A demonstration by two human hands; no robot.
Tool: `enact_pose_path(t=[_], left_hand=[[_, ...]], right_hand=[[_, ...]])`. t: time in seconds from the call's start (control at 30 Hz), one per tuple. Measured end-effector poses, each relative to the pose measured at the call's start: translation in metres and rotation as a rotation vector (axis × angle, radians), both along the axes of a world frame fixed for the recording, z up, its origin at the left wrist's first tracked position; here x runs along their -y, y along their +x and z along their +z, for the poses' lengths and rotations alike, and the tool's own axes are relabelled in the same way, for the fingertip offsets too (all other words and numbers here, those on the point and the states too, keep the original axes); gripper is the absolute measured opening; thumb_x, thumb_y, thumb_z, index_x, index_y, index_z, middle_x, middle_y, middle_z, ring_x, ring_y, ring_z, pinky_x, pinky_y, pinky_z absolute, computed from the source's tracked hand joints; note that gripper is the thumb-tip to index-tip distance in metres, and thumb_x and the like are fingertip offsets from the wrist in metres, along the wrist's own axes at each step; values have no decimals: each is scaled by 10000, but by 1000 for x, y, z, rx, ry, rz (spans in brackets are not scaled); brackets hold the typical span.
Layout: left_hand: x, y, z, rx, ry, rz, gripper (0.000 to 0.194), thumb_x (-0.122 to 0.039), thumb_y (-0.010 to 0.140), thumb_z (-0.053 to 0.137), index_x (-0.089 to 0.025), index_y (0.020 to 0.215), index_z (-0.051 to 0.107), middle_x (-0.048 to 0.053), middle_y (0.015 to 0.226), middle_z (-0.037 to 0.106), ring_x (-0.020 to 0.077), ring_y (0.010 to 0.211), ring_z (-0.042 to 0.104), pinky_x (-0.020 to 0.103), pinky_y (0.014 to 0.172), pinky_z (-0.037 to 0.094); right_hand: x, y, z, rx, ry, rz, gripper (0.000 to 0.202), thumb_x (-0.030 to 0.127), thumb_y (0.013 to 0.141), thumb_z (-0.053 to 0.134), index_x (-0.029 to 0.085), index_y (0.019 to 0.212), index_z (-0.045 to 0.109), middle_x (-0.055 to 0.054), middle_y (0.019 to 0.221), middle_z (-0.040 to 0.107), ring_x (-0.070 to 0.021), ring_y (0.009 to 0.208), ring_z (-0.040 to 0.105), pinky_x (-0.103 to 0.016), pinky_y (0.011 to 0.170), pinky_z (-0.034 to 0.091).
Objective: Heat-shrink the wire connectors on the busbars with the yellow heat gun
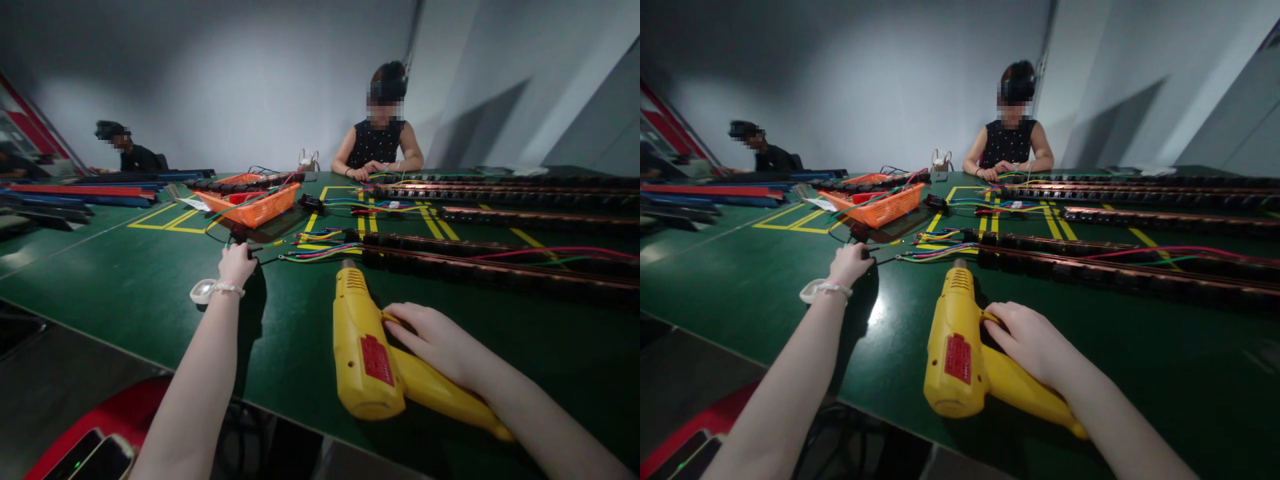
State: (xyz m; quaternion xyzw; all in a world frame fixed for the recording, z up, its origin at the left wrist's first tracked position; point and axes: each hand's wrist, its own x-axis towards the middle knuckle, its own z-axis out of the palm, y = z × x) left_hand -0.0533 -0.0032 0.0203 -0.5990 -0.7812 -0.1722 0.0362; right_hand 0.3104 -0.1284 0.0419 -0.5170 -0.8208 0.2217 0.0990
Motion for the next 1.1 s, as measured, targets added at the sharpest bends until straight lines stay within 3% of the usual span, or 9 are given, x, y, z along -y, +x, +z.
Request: enact_pose_path(t=[0.13,0.27,0.4,0.53,0.7,0.87,1.1], left_hand=[[3,5,10,26,159,-115,231,-267,770,509,-204,916,677,96,941,660,271,959,560,364,801,463],[4,29,13,128,354,-273,221,-295,790,499,-177,886,659,84,921,651,224,883,571,326,762,458],[8,67,5,274,281,-635,246,-368,820,508,-164,836,643,49,815,648,160,740,576,274,686,448],[17,96,-2,185,150,-916,223,-385,811,549,-187,839,648,36,863,652,173,816,585,281,725,451],[18,103,-6,90,158,-994,267,-443,813,566,-199,885,649,46,920,642,214,919,552,328,788,453],[10,106,-15,138,154,-1096,318,-453,791,608,-180,947,653,64,961,632,210,923,551,361,858,437],[13,124,-20,147,208,-1096,258,-360,766,644,-179,951,650,56,933,630,217,916,528,371,855,436]], right_hand=[[8,1,2,-4,-1,-16,339,425,932,338,214,1027,586,-78,1004,624,-218,921,569,-373,830,424],[15,3,1,-19,-11,-18,308,404,926,362,208,1006,587,-75,1009,623,-220,929,566,-373,829,423],[21,6,1,-46,-50,2,263,386,913,408,219,1011,587,-53,1004,625,-211,927,564,-359,821,422],[31,13,4,-66,-103,-2,251,385,910,419,221,986,593,-42,988,629,-203,918,570,-343,818,424],[42,23,6,-92,-128,-47,269,404,906,418,216,976,598,-45,998,634,-207,936,573,-340,846,425],[45,24,7,-67,-127,-74,283,417,906,410,218,982,596,-48,1000,634,-213,942,575,-351,847,432],[46,25,8,-48,-117,-82,290,408,914,399,210,1014,585,-60,1017,628,-207,941,581,-348,841,446]])
